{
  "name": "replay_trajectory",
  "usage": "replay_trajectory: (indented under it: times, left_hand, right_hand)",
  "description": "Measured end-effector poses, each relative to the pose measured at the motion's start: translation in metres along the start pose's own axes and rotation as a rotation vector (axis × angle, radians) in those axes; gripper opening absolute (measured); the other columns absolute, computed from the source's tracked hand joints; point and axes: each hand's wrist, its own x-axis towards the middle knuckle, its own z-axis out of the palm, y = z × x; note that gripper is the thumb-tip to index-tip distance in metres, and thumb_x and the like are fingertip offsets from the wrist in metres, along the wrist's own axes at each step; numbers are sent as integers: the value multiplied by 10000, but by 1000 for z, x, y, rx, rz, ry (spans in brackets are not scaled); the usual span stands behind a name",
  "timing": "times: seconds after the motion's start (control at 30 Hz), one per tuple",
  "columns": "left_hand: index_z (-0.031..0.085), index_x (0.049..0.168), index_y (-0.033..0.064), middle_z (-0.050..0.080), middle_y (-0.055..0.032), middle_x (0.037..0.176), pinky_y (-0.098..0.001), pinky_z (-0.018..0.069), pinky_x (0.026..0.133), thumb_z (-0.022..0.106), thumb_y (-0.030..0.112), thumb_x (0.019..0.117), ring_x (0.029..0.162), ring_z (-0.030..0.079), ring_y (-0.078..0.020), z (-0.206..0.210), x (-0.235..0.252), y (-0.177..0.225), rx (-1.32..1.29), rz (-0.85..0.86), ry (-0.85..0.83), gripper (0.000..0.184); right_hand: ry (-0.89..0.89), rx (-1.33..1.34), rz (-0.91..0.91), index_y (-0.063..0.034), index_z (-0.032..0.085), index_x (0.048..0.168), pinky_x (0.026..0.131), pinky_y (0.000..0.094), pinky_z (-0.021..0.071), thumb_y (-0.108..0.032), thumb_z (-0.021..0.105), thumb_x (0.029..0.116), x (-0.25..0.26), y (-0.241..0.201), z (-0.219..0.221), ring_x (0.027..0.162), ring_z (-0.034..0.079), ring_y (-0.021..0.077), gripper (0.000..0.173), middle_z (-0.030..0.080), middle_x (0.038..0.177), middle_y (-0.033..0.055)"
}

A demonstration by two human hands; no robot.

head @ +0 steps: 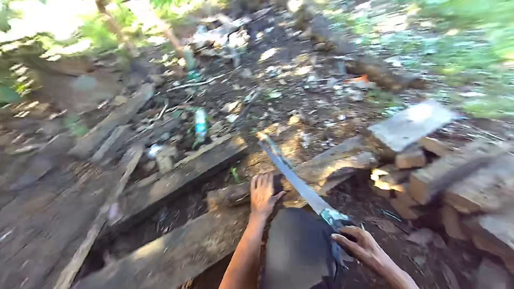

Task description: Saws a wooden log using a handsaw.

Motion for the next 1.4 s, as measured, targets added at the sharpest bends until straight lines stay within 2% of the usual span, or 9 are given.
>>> replay_trajectory:
  times: [0.1, 0.17, 0.3, 0.6, 0.83, 0.93, 1.23, 1.33, 1.4]
  left_hand:
    - [582, 1455, 145, 617, -111, 1435, -614, 310, 1198, 571, 813, 838, 1358, 548, -326, 1, 0, -4, 46, 30, 59, 909]
    - [612, 1424, 163, 655, -93, 1383, -600, 358, 1168, 575, 834, 814, 1306, 592, -309, 12, -1, -7, 102, 61, 149, 907]
    - [642, 1392, 185, 677, -67, 1351, -578, 385, 1144, 546, 864, 790, 1269, 619, -284, 18, 2, -14, 170, 85, 226, 912]
    - [586, 1456, 133, 598, -132, 1463, -664, 285, 1178, 609, 920, 641, 1402, 509, -364, 8, 14, 1, 206, 115, 254, 1134]
    - [525, 1483, 102, 568, -169, 1470, -601, 348, 1173, 581, 891, 753, 1398, 500, -364, -5, 56, 27, 60, 215, -251, 1076]
    - [543, 1458, 84, 630, -197, 1372, -608, 441, 1091, 561, 883, 771, 1293, 582, -397, 3, 56, 34, 103, 172, -250, 1054]
    - [558, 1423, 104, 633, -154, 1366, -600, 490, 1019, 552, 875, 797, 1233, 617, -369, 3, 60, 39, 143, 143, -315, 993]
    - [558, 1413, 103, 644, -149, 1325, -584, 511, 975, 556, 866, 806, 1191, 629, -369, 4, 60, 38, 160, 166, -302, 974]
    - [564, 1402, 109, 652, -140, 1299, -567, 525, 956, 546, 875, 803, 1184, 633, -357, 4, 59, 37, 174, 176, -285, 973]
  right_hand:
    - [110, 285, 93, -97, 748, 983, 684, 346, 565, -502, 636, 962, -3, -30, -13, 718, 658, 118, 421, 707, 819, 15]
    - [200, 394, 154, -100, 748, 1039, 751, 375, 610, -521, 698, 897, -8, -51, -17, 792, 707, 139, 447, 738, 885, 28]
    - [326, 335, 185, -98, 743, 950, 688, 390, 576, -569, 770, 815, -13, -71, -10, 712, 667, 137, 491, 698, 786, 27]
    - [647, 108, 67, -70, 711, 860, 549, 375, 550, -570, 624, 942, -47, -72, -3, 574, 623, 133, 514, 636, 654, 31]
    - [669, 191, 88, -93, 723, 918, 534, 291, 556, -485, 608, 979, -56, -83, 15, 571, 630, 68, 412, 667, 679, -26]
    - [683, 245, 54, -101, 729, 942, 532, 270, 571, -438, 611, 994, -57, -85, 25, 572, 646, 63, 361, 690, 690, -41]
    - [615, 444, 109, -79, 726, 943, 528, 311, 593, -398, 606, 1005, -47, -71, 35, 552, 661, 137, 346, 684, 664, 4]
    - [577, 440, 127, -56, 714, 1034, 506, 308, 583, -388, 595, 1013, -63, -80, 26, 531, 643, 137, 353, 672, 662, 4]
    - [515, 437, 125, 39, 593, 1350, 520, 329, 601, -293, 584, 1030, -87, -85, 17, 546, 645, 148, 461, 677, 714, 34]
